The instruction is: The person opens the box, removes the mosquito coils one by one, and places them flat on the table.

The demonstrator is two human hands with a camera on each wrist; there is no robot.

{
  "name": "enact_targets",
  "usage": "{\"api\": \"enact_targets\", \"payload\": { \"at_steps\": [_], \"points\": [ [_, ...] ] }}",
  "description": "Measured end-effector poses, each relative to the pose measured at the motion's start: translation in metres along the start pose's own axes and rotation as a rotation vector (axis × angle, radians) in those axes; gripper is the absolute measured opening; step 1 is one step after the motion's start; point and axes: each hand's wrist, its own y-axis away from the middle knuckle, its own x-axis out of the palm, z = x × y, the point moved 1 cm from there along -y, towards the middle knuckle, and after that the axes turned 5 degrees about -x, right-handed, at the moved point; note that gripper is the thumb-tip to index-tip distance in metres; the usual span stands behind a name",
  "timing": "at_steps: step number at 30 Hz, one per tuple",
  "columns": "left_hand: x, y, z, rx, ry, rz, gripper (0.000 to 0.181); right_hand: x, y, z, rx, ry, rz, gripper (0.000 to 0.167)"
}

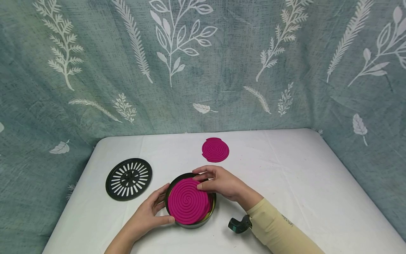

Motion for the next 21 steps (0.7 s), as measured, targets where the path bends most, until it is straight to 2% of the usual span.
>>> {"api": "enact_targets", "payload": {
  "at_steps": [5,12,21],
  "points": [
    [-0.0003,0.0001,0.0,-0.002,0.001,-0.001,0.106,0.0006,0.0022,0.0013,0.021,-0.033,0.004,0.054],
    [-0.0006,0.0002,0.0004,-0.002,-0.002,-0.005,0.106,0.0022,0.002,0.0037,-0.002,0.043,0.017,0.052],
    [-0.0003,0.0,0.0007,-0.004,-0.001,-0.004,0.105,0.0025,0.0012,0.004,0.027,0.0,0.039,0.056]
  ]
}}
